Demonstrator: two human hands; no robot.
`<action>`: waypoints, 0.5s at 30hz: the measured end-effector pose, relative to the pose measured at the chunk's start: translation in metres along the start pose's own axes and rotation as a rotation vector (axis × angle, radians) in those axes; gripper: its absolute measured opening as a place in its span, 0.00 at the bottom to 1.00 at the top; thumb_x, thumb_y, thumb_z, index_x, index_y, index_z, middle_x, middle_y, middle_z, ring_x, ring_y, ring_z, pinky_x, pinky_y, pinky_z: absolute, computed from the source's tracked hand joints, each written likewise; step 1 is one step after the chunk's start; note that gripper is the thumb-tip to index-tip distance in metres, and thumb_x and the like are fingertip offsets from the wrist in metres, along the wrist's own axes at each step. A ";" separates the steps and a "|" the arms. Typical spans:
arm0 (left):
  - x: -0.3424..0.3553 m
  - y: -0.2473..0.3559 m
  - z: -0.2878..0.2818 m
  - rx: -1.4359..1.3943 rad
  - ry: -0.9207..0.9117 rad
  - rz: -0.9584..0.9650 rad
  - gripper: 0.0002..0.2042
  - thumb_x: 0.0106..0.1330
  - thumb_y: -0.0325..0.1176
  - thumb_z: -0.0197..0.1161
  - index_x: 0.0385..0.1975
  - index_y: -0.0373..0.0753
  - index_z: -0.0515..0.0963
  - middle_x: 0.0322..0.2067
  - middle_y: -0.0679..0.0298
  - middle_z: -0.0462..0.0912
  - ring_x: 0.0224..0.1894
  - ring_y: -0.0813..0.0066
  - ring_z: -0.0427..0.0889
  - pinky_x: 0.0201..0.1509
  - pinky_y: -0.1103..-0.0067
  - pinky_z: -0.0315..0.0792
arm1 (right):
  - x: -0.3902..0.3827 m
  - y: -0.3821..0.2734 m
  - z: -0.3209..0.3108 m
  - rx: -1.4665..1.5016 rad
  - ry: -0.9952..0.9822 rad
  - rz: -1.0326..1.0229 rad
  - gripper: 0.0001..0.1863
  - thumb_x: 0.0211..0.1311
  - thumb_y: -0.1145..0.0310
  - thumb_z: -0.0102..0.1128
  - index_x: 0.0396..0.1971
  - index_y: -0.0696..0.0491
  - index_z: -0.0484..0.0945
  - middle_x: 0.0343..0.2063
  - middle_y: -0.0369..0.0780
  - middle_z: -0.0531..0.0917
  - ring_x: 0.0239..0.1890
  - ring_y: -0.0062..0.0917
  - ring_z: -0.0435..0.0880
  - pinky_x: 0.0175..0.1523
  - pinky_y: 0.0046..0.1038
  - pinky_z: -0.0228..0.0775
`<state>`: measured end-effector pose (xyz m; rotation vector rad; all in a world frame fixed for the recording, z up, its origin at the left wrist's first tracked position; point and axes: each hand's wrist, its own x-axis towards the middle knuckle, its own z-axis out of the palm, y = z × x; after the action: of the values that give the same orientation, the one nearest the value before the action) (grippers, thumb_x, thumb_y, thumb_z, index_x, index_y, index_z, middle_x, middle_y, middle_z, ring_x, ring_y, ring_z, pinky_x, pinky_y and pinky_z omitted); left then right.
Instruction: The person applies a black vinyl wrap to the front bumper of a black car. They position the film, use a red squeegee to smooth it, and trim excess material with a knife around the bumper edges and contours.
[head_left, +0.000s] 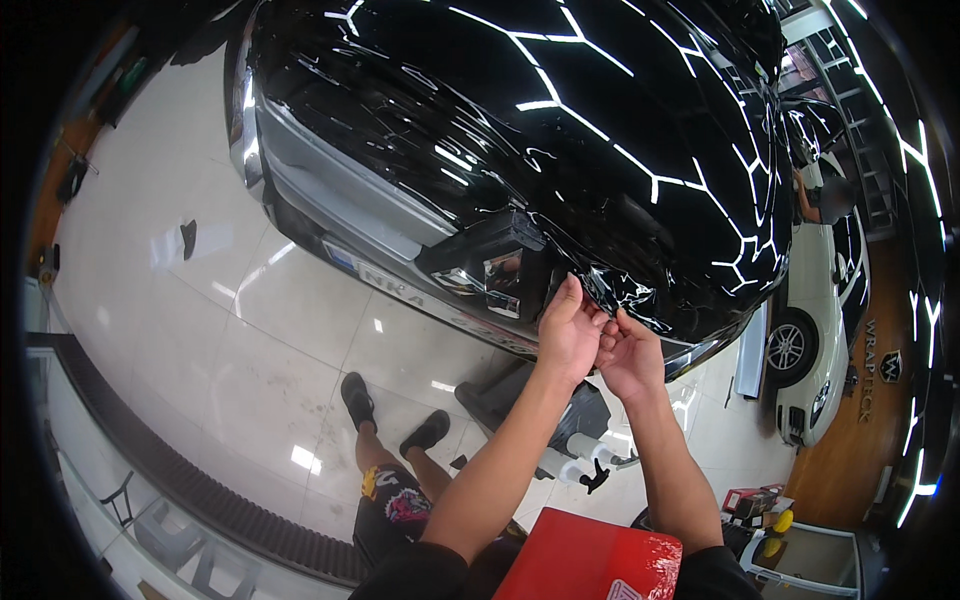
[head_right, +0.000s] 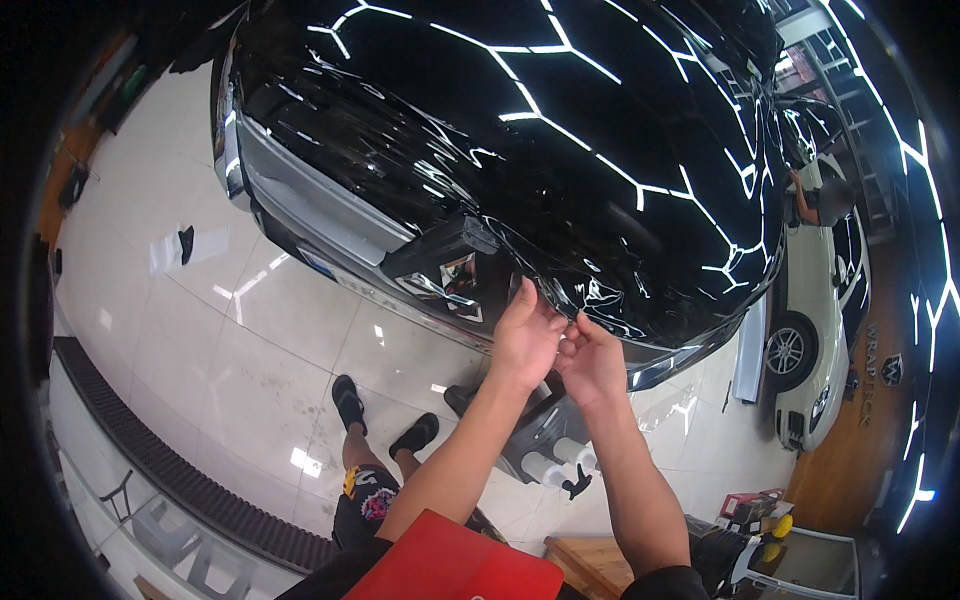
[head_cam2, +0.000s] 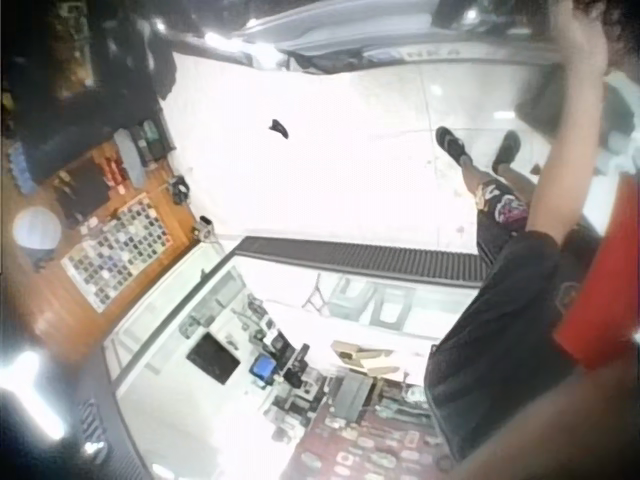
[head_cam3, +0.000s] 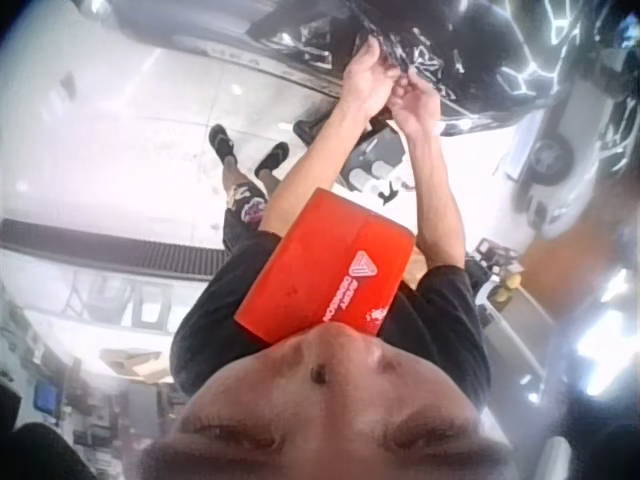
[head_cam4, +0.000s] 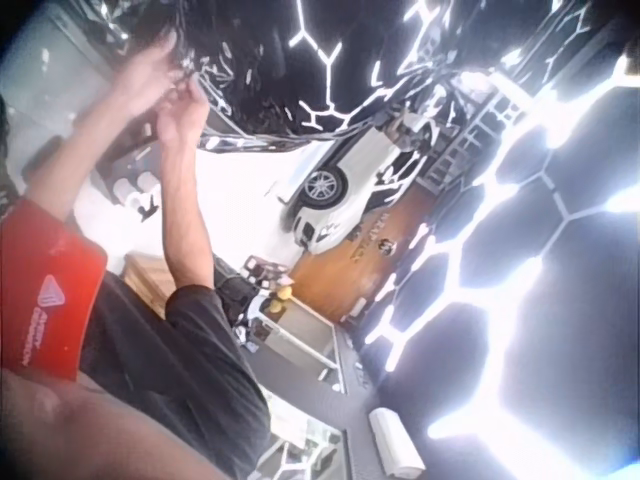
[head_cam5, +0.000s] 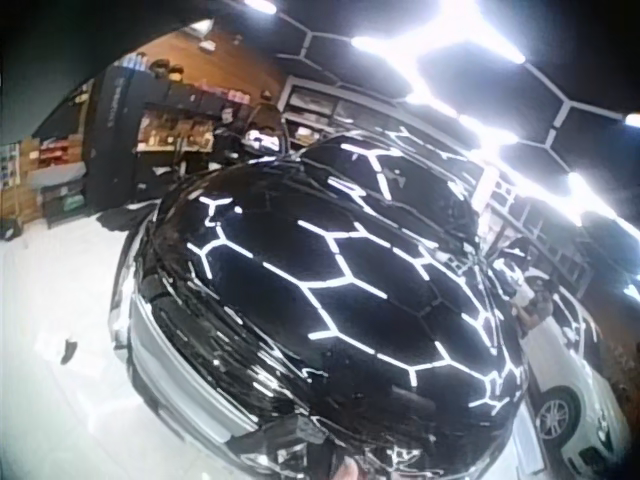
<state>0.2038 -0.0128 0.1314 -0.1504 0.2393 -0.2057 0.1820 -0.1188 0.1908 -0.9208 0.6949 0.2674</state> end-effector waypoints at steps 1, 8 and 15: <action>0.001 -0.001 -0.003 0.001 -0.057 0.009 0.13 0.79 0.46 0.61 0.51 0.44 0.79 0.44 0.67 0.82 0.40 0.76 0.75 0.41 0.78 0.68 | 0.001 0.001 0.001 0.005 0.009 0.002 0.09 0.76 0.64 0.57 0.36 0.52 0.80 0.26 0.31 0.82 0.26 0.18 0.77 0.31 0.21 0.68; -0.003 0.004 0.010 -0.137 0.003 -0.140 0.13 0.80 0.48 0.59 0.45 0.44 0.78 0.36 0.69 0.79 0.36 0.77 0.72 0.39 0.78 0.69 | 0.003 -0.006 -0.006 0.086 -0.044 0.007 0.10 0.76 0.66 0.54 0.35 0.53 0.79 0.30 0.35 0.83 0.28 0.20 0.77 0.34 0.24 0.70; 0.005 0.020 0.008 0.228 0.083 0.003 0.11 0.77 0.42 0.67 0.43 0.41 0.78 0.32 0.71 0.80 0.33 0.79 0.77 0.35 0.79 0.72 | 0.007 0.000 -0.013 0.115 -0.035 0.041 0.10 0.77 0.64 0.56 0.33 0.52 0.78 0.27 0.33 0.80 0.28 0.20 0.76 0.31 0.24 0.65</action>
<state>0.2141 0.0064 0.1344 0.0846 0.2964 -0.2353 0.1819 -0.1298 0.1813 -0.7917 0.6909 0.2764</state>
